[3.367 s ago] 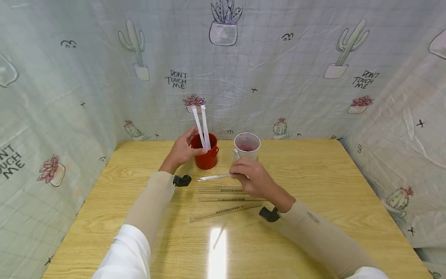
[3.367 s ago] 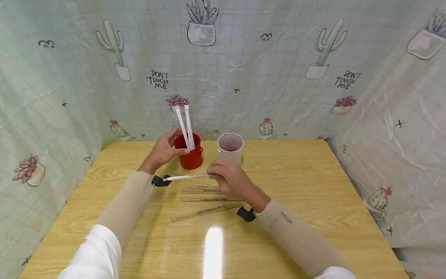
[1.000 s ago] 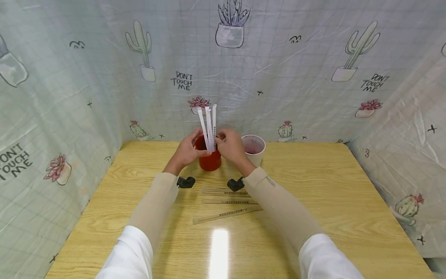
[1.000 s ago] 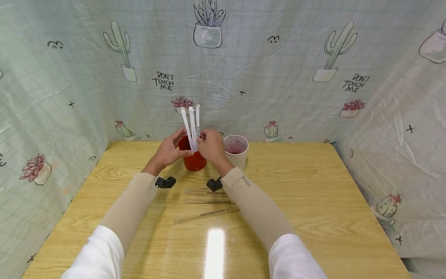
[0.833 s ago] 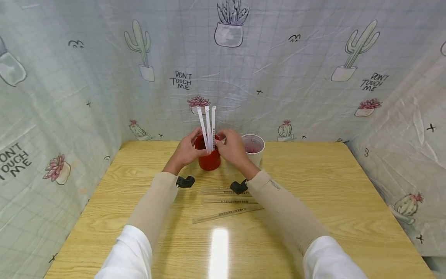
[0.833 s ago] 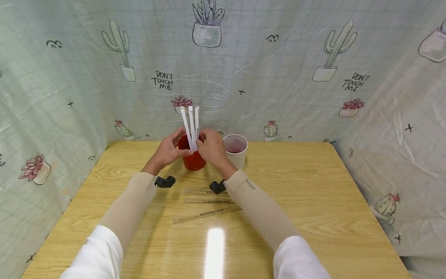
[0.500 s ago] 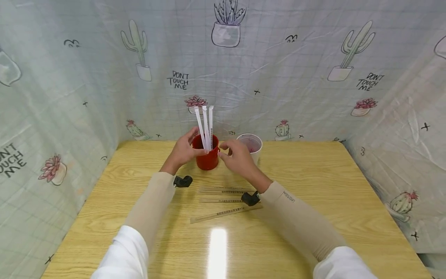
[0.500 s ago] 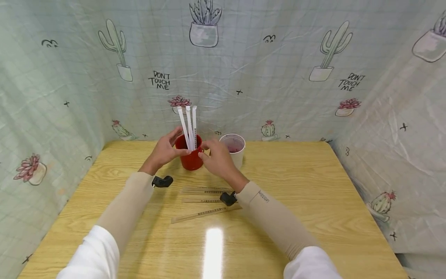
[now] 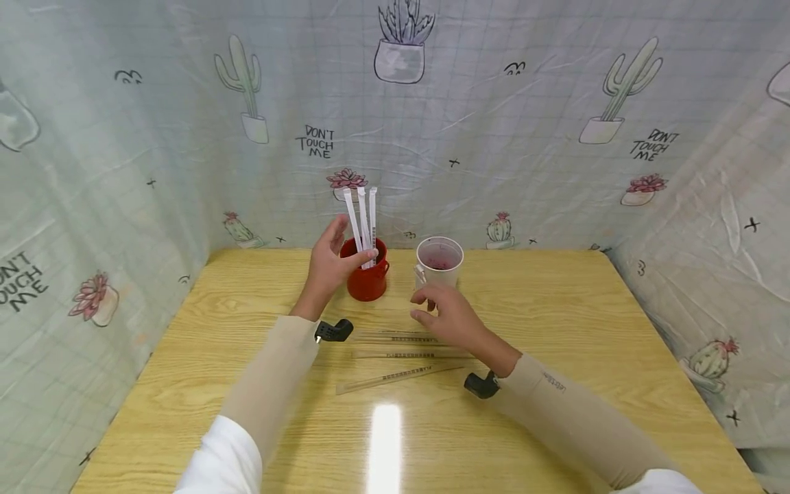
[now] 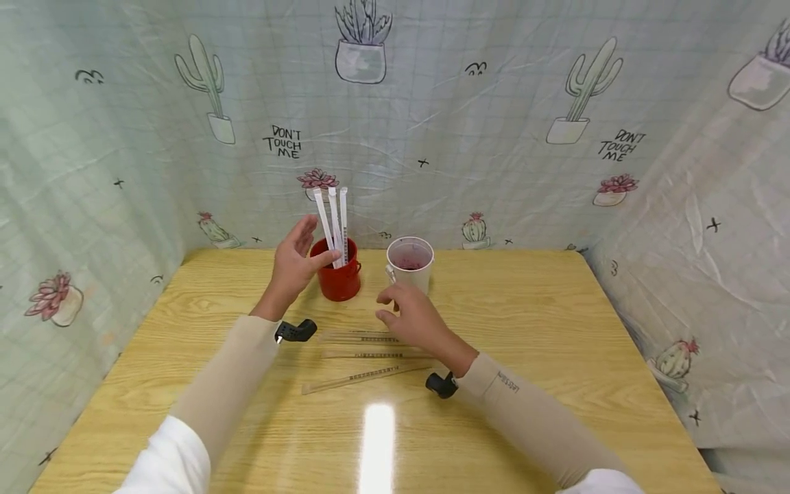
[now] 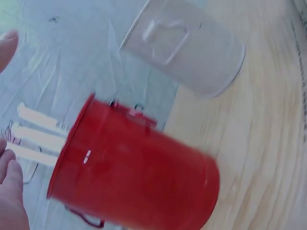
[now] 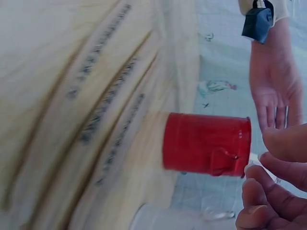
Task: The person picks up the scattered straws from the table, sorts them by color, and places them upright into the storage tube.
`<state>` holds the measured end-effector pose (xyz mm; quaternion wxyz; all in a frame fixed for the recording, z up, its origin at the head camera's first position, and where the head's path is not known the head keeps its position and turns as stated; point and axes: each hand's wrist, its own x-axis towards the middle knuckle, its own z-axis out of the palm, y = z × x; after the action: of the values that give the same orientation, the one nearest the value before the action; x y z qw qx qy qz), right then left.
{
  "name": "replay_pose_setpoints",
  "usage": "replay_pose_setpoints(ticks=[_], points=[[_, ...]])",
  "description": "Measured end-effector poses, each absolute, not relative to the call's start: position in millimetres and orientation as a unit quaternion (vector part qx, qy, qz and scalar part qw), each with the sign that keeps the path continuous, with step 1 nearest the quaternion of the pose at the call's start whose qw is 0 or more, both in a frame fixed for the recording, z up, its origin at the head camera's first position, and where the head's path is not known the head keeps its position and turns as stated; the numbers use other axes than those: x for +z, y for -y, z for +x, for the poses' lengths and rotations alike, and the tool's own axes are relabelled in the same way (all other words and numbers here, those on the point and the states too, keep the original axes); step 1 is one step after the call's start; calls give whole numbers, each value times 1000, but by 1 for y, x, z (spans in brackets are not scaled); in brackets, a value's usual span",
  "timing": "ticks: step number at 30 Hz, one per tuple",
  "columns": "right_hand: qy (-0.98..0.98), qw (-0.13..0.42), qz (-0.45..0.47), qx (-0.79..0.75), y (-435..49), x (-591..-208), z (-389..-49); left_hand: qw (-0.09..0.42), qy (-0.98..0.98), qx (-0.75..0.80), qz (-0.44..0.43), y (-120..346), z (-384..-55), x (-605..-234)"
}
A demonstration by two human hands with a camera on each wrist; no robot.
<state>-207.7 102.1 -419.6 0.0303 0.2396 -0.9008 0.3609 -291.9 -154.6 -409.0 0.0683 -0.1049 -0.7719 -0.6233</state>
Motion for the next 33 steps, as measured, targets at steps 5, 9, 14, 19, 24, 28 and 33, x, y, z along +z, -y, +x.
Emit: replay_pose_setpoints(ticks=[5,9,14,19,24,28,33], points=[[900,23,250,356,-119,-428,-199,69,749,-646,-128,140,-285,-410],[902,10,256,347,-128,-431,-195,61,754,-638,-146,128,-280,-409],[907,4,258,334,-143,-441,-193,41,765,-620,-167,107,-275,-411],[912,19,267,312,-156,-453,-198,30,778,-601,-180,88,-278,-416],[914,32,272,301,-164,-459,-206,22,793,-583,-175,72,-285,-424],[914,28,279,292,-168,-464,-212,4,805,-568,-169,62,-287,-430],[916,22,298,266,-167,-473,-216,3,818,-554,-155,54,-287,-435]])
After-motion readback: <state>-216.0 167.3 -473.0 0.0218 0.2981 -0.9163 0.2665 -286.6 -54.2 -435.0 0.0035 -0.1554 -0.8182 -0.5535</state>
